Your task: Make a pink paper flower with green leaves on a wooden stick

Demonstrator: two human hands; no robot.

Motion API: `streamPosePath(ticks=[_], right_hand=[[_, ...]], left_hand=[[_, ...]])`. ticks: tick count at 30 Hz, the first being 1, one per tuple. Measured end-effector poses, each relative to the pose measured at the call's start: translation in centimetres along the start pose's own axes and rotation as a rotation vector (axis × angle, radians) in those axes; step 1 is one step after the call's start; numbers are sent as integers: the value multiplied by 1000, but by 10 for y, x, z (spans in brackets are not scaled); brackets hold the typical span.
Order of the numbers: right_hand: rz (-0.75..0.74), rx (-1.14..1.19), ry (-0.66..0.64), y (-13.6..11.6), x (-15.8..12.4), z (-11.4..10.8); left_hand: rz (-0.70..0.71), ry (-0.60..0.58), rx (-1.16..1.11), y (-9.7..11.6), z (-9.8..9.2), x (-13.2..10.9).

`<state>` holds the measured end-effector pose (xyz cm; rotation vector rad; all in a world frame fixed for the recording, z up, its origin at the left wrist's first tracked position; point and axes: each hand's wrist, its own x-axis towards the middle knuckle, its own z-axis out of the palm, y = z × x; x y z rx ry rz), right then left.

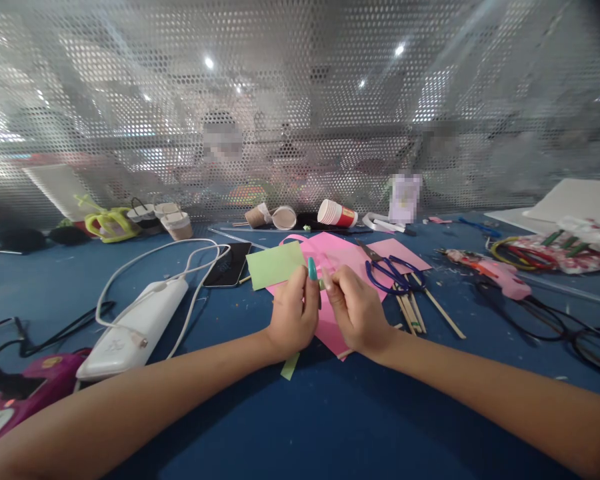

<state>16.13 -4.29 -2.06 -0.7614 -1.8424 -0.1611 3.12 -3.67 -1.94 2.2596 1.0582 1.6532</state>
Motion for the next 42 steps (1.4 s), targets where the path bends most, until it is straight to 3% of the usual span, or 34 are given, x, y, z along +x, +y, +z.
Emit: streamPosePath(ticks=[8, 23, 28, 33, 35, 39, 42], right_hand=[[-60, -21, 7, -5, 2, 0], [2, 58, -27, -5, 0, 0], [131, 211, 3, -2, 0, -2], [83, 334, -15, 1, 3, -1], [90, 347, -35, 3, 3, 1], [139, 319, -62, 5, 1, 5], [152, 292, -76, 5, -2, 5]], left_hand=[[63, -10, 58, -1, 0, -2], [78, -7, 56, -2, -1, -5], [-13, -54, -144, -6, -2, -6], [-75, -157, -360, -13, 1, 0], [-68, -188, -366, -15, 1, 2], [-27, -132, -269, -15, -2, 4], [112, -99, -144, -19, -7, 8]])
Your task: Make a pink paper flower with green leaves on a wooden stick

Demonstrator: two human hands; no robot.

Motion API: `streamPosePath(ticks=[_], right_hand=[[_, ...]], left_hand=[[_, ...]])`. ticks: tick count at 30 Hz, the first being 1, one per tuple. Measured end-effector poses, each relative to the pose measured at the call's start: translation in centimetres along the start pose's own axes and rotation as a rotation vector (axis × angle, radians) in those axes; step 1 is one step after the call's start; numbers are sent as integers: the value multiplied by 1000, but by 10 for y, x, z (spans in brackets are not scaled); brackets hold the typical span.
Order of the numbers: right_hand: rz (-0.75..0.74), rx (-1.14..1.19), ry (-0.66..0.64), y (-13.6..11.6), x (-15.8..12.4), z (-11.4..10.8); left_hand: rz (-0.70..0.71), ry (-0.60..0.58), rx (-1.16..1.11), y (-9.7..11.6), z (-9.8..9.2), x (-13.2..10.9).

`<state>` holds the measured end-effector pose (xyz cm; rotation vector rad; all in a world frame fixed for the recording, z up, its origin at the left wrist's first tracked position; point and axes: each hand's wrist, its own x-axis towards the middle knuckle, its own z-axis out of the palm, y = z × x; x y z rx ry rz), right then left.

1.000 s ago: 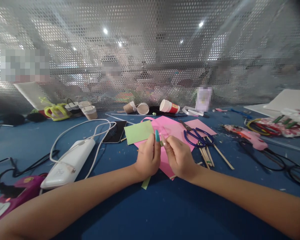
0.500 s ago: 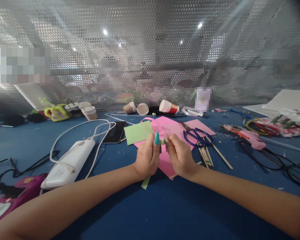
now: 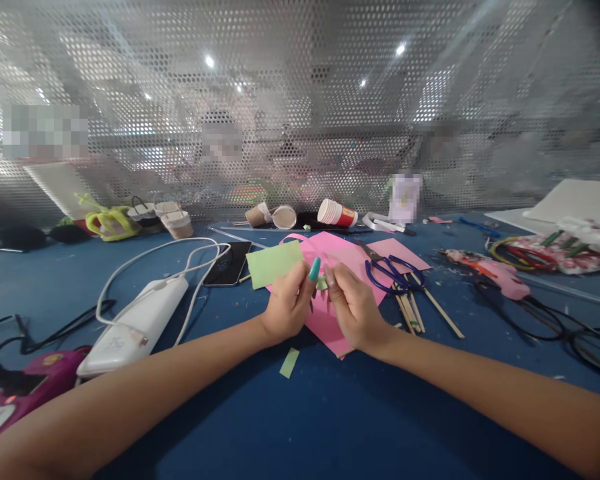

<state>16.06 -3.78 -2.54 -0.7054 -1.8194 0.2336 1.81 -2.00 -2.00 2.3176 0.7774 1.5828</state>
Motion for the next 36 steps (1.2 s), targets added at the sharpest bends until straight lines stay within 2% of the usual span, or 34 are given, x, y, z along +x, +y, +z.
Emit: streamPosePath(ticks=[5, 8, 13, 18, 20, 23, 26, 30, 33, 36], right_hand=[[37, 107, -8, 0, -3, -5], [-49, 104, -72, 1, -1, -12], [-428, -49, -191, 2, 5, -21], [-427, -134, -66, 8, 5, -18], [-456, -167, -73, 10, 4, -19], [-518, -245, -157, 12, 5, -22], [-486, -251, -171, 10, 5, -23], [-248, -150, -81, 3, 4, -16], [-55, -51, -48, -1, 2, -12], [-30, 6, -55, -1, 0, -10]], left_hand=[[399, 17, 187, -13, -8, 4], [431, 78, 171, -19, -9, 4], [437, 108, 200, -22, -9, 2], [555, 50, 201, -25, -11, 4], [569, 29, 203, -24, -13, 5], [490, -41, 178, -22, -14, 7], [300, -142, 98, -15, -11, 7], [55, -110, 4, -3, -4, 3], [-7, -101, 17, 2, 0, 0], [-11, -130, 2, 3, 1, 0]])
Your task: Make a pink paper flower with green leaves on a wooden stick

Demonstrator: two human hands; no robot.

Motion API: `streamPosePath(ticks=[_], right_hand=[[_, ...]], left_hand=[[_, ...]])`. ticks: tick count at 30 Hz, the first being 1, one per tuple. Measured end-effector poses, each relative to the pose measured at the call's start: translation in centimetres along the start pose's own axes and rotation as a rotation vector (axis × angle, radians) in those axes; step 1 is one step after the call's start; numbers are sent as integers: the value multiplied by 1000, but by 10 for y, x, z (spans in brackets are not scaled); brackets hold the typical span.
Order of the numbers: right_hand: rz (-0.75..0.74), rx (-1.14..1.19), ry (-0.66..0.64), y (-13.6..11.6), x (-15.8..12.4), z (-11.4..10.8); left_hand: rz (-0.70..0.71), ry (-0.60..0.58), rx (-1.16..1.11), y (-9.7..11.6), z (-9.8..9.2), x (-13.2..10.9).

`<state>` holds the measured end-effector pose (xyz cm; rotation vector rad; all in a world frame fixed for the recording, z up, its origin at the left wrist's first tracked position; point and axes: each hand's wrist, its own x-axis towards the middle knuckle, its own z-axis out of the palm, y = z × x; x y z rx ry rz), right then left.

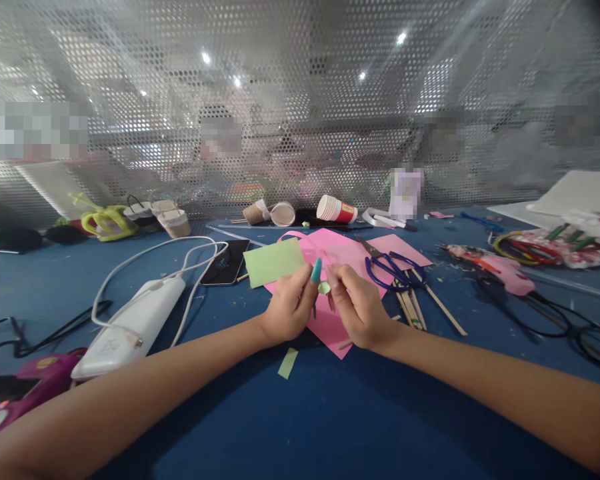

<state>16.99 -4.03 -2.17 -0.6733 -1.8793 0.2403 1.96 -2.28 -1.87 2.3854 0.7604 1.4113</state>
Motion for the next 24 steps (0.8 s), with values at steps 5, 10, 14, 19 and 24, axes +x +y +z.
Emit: streamPosePath(ticks=[5, 10, 14, 19, 24], right_hand=[[-37, -14, 23, 1, 1, 0], [-50, -55, 33, -2, 2, -1], [-75, -107, 51, -3, 3, -1], [-70, -144, 66, -2, 2, 0], [-66, -194, 71, 4, 3, -2]], left_hand=[[27, -30, -44, 1, 0, 1], [-20, -24, -60, 5, 3, 0], [-69, -30, -70, 6, 4, -2], [-123, -58, -123, 4, 5, -2], [-171, -93, -241, 2, 3, -2]])
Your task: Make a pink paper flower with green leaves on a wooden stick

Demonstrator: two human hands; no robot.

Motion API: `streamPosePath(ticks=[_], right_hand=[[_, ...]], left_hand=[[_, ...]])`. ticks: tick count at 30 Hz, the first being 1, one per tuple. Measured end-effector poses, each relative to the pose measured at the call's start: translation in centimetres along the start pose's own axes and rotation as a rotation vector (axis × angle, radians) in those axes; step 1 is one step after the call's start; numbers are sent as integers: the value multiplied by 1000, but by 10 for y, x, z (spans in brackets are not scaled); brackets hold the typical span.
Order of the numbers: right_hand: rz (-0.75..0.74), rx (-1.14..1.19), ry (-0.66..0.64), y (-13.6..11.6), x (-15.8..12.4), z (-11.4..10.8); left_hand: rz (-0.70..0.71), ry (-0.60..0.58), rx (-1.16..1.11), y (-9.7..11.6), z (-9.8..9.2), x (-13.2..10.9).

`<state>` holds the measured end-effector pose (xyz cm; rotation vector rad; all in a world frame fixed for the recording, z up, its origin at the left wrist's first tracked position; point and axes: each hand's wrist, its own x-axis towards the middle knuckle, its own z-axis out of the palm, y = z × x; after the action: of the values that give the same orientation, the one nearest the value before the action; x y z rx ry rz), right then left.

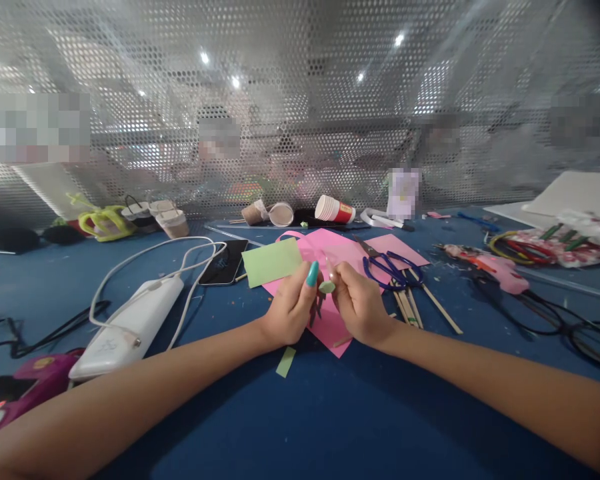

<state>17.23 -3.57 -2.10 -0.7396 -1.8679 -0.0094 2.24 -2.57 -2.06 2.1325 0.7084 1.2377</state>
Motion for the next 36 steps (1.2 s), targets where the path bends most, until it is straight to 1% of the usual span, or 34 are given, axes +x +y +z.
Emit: streamPosePath(ticks=[2, 5, 7, 9, 11, 13, 16, 19, 22, 24, 30, 36], right_hand=[[-61, -58, 0, 5, 0, -1], [-145, -101, -8, 11, -1, -3], [-115, -34, -27, 14, -2, -3], [7, 95, -25, 16, -2, -2], [182, 259, 12, 18, 0, 1], [371, 463, 41, 20, 3, 4], [599, 772, 22, 25, 9, 8], [705, 923, -57, 28, 10, 10], [721, 965, -172, 28, 6, 12], [710, 948, -211, 27, 4, 12], [684, 848, -254, 26, 5, 13], [678, 809, -235, 28, 5, 15]], left_hand=[[-23, -39, -14, 0, -1, 0], [-45, -82, 39, 0, -1, 1], [1, -88, 96, -3, -4, 3], [106, -59, 206, -7, -8, 5], [258, 5, 372, -14, -13, 7], [375, 64, 468, -20, -19, 10], [463, 155, 536, -25, -24, 14], [490, 231, 565, -26, -25, 18], [484, 270, 568, -26, -25, 21], [473, 271, 544, -27, -25, 22], [448, 276, 496, -31, -25, 23], [414, 228, 522, -32, -24, 21]])
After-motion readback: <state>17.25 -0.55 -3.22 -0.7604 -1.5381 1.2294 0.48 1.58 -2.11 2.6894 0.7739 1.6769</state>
